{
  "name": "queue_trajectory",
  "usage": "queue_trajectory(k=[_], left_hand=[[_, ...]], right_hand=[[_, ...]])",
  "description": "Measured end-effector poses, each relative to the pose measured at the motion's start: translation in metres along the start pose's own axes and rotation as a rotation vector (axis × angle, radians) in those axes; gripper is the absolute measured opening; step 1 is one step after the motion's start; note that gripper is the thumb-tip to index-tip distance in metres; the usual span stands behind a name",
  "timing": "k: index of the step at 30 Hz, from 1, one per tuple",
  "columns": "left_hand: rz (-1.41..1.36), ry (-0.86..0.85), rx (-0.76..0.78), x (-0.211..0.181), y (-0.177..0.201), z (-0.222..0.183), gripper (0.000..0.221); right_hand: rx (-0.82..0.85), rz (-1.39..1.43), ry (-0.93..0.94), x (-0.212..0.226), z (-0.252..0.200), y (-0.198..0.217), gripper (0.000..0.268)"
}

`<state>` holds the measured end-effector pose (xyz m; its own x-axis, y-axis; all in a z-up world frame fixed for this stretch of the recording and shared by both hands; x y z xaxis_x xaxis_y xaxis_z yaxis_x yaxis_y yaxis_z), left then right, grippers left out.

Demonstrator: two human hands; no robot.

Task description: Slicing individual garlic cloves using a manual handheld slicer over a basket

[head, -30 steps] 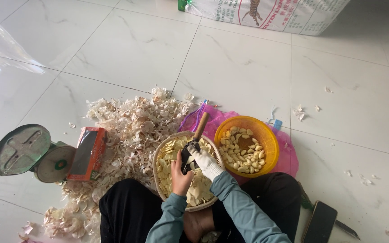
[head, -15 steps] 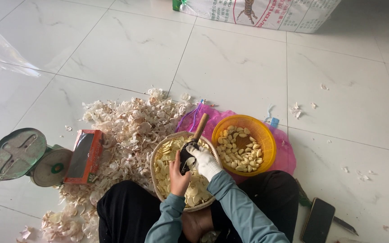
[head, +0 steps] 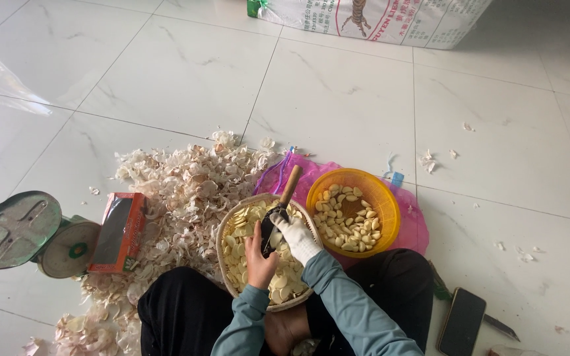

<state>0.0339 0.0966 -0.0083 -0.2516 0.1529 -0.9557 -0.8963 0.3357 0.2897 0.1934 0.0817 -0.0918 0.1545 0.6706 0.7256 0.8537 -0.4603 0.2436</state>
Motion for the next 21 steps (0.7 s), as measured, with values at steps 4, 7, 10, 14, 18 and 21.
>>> queue_trajectory(k=[4,7,10,14,18,21], left_hand=[[-0.021,-0.008,-0.024,0.007,0.004,0.003,0.105],[-0.011,-0.013,-0.026,0.003,0.002,0.0,0.105],[-0.001,-0.024,-0.033,0.005,0.003,0.001,0.104],[-0.061,-0.001,-0.021,0.003,0.002,0.001,0.104],[-0.029,-0.004,-0.005,0.0,0.001,-0.002,0.104],[-0.036,-0.005,-0.019,0.003,0.004,0.002,0.104]], right_hand=[[0.116,0.187,-0.018,-0.048,0.086,-0.012,0.063],[0.08,0.34,0.012,0.005,0.012,0.004,0.053],[0.119,0.264,-0.038,-0.011,0.033,-0.001,0.053],[0.137,0.298,-0.11,0.013,-0.029,0.013,0.052],[0.071,0.229,-0.038,0.014,-0.019,0.019,0.051],[0.114,0.248,-0.161,0.022,-0.068,0.035,0.045]])
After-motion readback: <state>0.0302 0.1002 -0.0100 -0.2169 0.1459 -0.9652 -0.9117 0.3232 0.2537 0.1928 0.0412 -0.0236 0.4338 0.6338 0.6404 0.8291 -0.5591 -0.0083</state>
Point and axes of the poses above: each hand's wrist, its own z-axis towards the middle knuckle, its own y-axis out of the back of the hand, x = y × z, the point moved 10 cm from there along z, towards the middle knuckle, and after that the axes turned 6 degrees about -y, right-handed, at the moved point
